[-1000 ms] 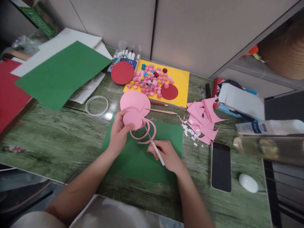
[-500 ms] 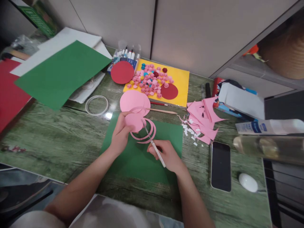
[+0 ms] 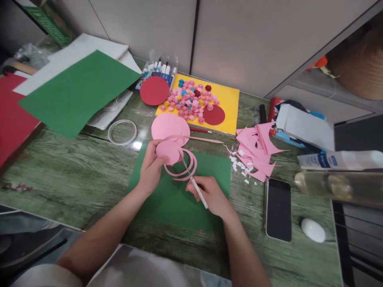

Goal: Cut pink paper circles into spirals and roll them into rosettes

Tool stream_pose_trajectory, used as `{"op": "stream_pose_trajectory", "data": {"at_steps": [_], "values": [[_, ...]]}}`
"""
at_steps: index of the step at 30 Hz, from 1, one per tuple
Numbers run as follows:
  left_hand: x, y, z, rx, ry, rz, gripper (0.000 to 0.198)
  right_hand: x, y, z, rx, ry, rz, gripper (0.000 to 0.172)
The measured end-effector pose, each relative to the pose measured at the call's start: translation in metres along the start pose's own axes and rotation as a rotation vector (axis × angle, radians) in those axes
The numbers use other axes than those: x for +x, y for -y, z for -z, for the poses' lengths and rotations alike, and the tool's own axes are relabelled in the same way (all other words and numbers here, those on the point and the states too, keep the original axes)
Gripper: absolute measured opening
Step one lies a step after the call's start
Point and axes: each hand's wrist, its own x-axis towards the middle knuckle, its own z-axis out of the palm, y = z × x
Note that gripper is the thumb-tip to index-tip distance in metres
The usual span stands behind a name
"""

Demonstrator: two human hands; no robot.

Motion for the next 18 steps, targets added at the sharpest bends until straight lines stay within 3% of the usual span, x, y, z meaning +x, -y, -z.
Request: {"op": "stream_pose_trajectory", "data": {"at_steps": [10,18], "values": [[-0.0007,-0.0031,-0.0036,-0.086,0.000,0.059,0.027,0.0004,0.0016,-0.0002,0.001,-0.001,-0.009,0.043],[-0.0019,-0.0025,-0.0018,0.067,0.042,0.017,0.033,-0.0011,0.0014,0.0002,-0.008,0.009,0.025,0.048]]}}
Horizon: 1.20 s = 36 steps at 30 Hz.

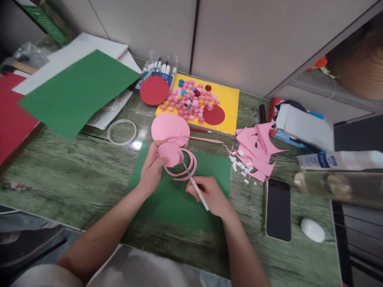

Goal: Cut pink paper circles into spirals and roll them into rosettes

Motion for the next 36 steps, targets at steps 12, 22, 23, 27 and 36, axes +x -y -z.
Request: {"op": "stream_pose_trajectory", "data": {"at_steps": [12,22,23,27,36], "values": [[0.0001,-0.0023,0.0012,0.005,-0.004,-0.015,0.032,0.0008,0.0022,-0.0003,-0.019,-0.001,-0.013,0.048],[0.0023,-0.0019,0.0014,0.000,-0.045,-0.030,0.029,0.0009,0.0000,-0.0003,0.005,-0.005,-0.021,0.042],[0.0022,-0.0017,0.0012,-0.005,-0.051,-0.024,0.029,0.0011,-0.0001,-0.0005,0.004,-0.006,-0.019,0.041],[0.0012,-0.0012,0.0007,-0.029,-0.036,0.009,0.030,0.0016,0.0004,-0.0009,-0.019,-0.006,-0.020,0.042],[-0.0013,-0.0009,0.0008,0.020,0.060,0.022,0.033,0.0007,0.0011,-0.0008,-0.015,0.001,0.004,0.049]]}}
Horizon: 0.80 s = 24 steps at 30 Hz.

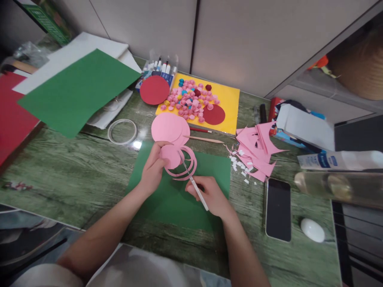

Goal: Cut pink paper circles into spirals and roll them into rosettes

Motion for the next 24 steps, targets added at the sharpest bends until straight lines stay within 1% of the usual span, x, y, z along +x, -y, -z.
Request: {"op": "stream_pose_trajectory", "data": {"at_steps": [8,16,20,24], "values": [[0.0009,-0.0009,0.0006,-0.005,-0.027,-0.023,0.033,0.0005,0.0001,0.0001,-0.007,-0.002,-0.008,0.048],[0.0021,-0.0004,0.0014,-0.056,-0.060,-0.042,0.033,0.0001,-0.0029,0.0003,0.005,0.005,-0.032,0.043],[0.0026,-0.0017,0.0008,-0.037,-0.074,-0.047,0.031,0.0004,-0.0016,0.0002,0.010,-0.001,-0.039,0.043],[0.0018,-0.0018,-0.0010,-0.021,-0.057,-0.045,0.032,0.0005,-0.0011,-0.0005,0.020,-0.013,-0.047,0.043]]}}
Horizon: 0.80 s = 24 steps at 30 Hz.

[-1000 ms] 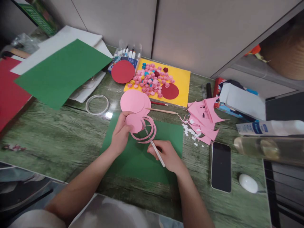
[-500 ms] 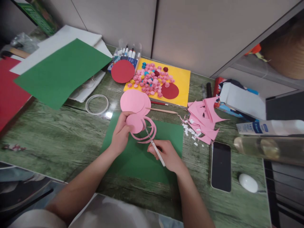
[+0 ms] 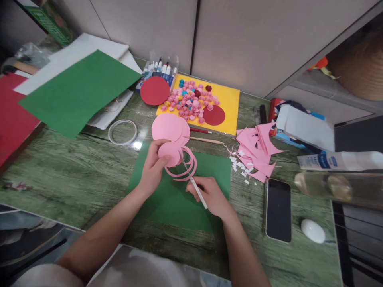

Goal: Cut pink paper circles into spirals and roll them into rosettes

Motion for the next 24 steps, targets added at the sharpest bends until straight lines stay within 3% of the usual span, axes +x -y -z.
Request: {"op": "stream_pose_trajectory", "data": {"at_steps": [4,13,24], "values": [[-0.0017,0.0021,-0.0014,-0.043,0.032,0.074,0.038,-0.0002,0.0005,-0.0004,-0.008,-0.009,0.013,0.048],[-0.0012,-0.0009,0.0002,-0.067,0.119,0.065,0.038,-0.0006,-0.0012,0.0007,-0.008,0.018,0.051,0.050],[-0.0009,0.0021,0.0003,-0.052,0.033,0.055,0.037,-0.0004,-0.0004,0.0010,0.003,0.012,0.024,0.047]]}}
